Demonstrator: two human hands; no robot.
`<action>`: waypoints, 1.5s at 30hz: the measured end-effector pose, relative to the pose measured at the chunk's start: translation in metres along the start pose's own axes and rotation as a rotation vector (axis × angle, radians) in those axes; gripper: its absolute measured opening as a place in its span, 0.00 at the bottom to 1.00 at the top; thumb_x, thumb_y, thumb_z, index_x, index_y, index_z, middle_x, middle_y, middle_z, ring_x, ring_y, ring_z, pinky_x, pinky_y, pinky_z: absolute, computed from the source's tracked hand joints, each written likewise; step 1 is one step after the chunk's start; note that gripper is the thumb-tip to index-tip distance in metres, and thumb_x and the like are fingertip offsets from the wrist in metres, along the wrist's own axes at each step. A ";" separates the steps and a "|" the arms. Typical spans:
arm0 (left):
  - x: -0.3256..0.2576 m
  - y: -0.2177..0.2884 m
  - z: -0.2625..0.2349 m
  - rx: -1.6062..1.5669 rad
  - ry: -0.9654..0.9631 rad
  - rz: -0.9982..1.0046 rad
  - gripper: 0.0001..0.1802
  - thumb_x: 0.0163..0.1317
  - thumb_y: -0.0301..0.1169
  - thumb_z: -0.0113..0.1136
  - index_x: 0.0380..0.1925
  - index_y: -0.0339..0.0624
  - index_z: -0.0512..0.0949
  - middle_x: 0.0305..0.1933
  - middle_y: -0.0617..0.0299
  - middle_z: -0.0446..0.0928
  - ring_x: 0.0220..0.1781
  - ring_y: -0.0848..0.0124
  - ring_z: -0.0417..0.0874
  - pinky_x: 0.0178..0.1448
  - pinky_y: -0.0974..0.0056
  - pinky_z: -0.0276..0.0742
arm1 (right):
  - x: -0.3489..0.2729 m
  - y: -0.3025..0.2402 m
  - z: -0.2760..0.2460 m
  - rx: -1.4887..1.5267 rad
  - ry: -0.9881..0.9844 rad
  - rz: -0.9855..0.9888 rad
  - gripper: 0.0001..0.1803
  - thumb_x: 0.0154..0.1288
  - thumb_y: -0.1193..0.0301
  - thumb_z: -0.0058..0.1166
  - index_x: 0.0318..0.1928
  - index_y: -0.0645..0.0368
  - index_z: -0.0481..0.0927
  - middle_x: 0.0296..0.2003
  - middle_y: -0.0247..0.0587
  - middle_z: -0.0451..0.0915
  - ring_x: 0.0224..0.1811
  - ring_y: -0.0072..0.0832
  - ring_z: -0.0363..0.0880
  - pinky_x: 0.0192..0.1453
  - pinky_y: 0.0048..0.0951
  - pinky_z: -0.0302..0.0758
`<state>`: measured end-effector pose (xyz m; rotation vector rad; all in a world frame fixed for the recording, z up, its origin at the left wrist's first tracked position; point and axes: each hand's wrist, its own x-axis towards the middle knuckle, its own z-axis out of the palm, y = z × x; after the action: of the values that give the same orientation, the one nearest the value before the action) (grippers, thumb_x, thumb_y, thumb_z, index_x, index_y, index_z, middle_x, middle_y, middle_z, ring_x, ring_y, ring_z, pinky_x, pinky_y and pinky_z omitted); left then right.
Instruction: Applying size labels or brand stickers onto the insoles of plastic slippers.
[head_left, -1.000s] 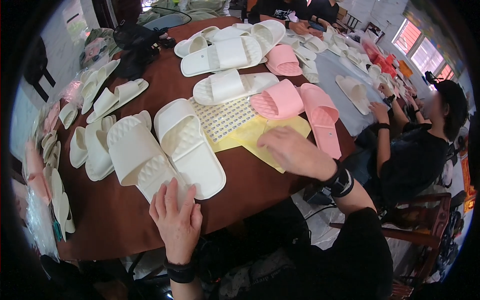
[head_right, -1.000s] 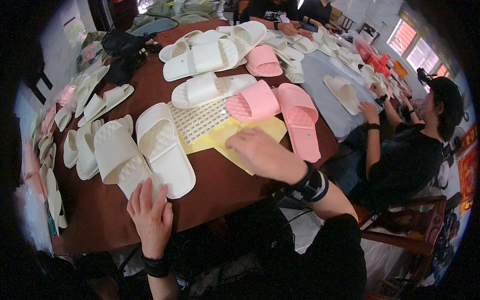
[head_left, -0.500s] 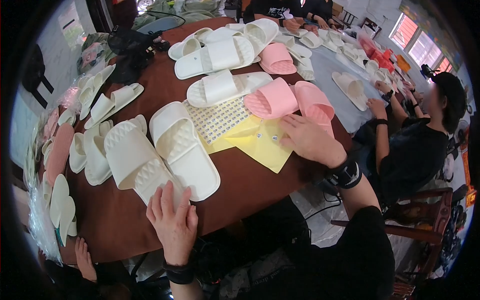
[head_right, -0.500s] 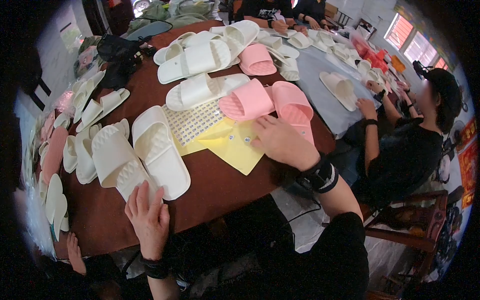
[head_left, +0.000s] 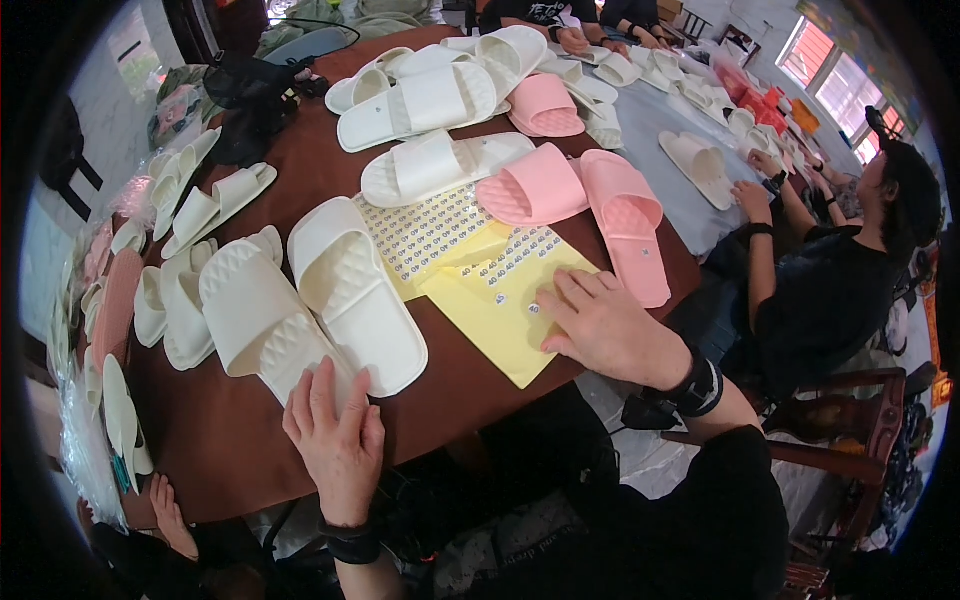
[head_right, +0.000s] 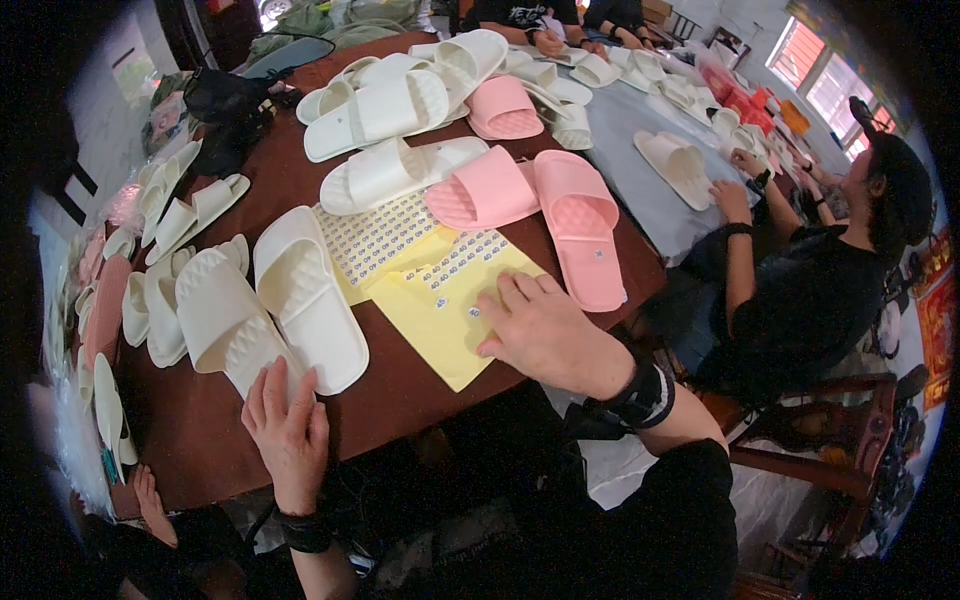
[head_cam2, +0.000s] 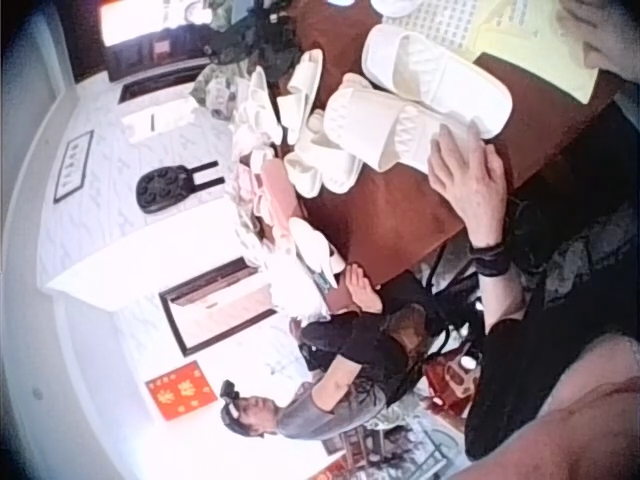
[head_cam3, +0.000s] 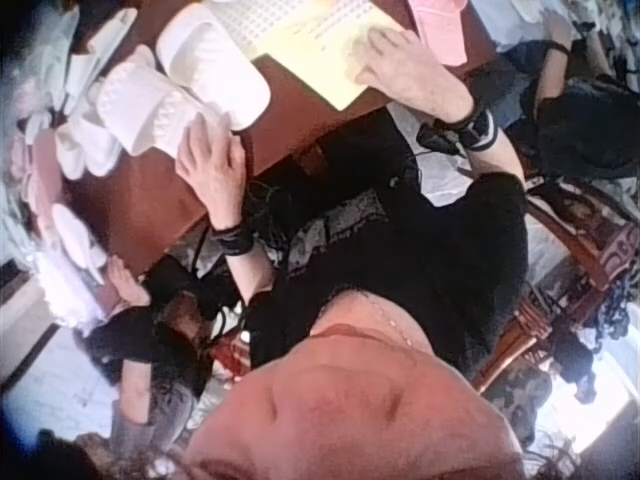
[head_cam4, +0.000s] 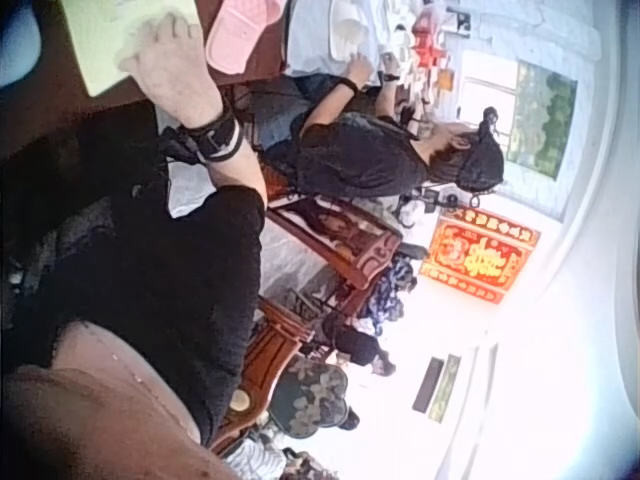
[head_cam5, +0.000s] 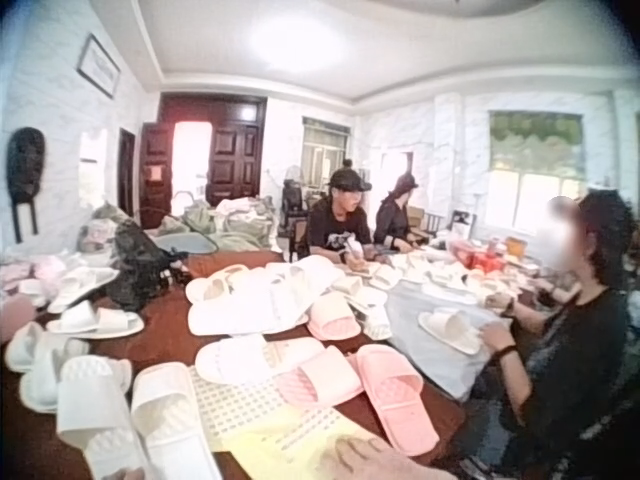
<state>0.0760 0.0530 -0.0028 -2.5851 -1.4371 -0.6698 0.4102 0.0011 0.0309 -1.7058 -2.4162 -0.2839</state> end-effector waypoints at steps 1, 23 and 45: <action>0.001 0.000 0.000 0.001 -0.002 -0.001 0.24 0.55 0.29 0.63 0.55 0.53 0.80 0.68 0.53 0.69 0.69 0.49 0.66 0.70 0.45 0.59 | 0.002 -0.002 -0.001 0.021 0.011 -0.015 0.25 0.63 0.56 0.59 0.52 0.62 0.74 0.45 0.49 0.76 0.52 0.43 0.73 0.55 0.41 0.68; 0.000 -0.004 -0.005 -0.005 0.079 0.075 0.25 0.58 0.36 0.63 0.59 0.58 0.78 0.67 0.51 0.71 0.67 0.49 0.68 0.69 0.45 0.63 | 0.059 0.003 -0.018 0.254 0.142 -0.039 0.20 0.67 0.63 0.56 0.54 0.63 0.73 0.48 0.48 0.77 0.56 0.43 0.73 0.58 0.41 0.70; -0.007 -0.003 -0.004 -0.029 0.030 0.041 0.24 0.57 0.33 0.62 0.56 0.54 0.79 0.67 0.50 0.69 0.68 0.47 0.67 0.69 0.44 0.61 | 0.058 0.012 -0.001 0.391 -0.005 -0.031 0.14 0.70 0.63 0.52 0.48 0.60 0.77 0.43 0.47 0.80 0.52 0.44 0.76 0.61 0.44 0.68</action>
<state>0.0693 0.0483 -0.0023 -2.6065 -1.3719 -0.7263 0.4027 0.0577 0.0464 -1.4949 -2.3096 0.1795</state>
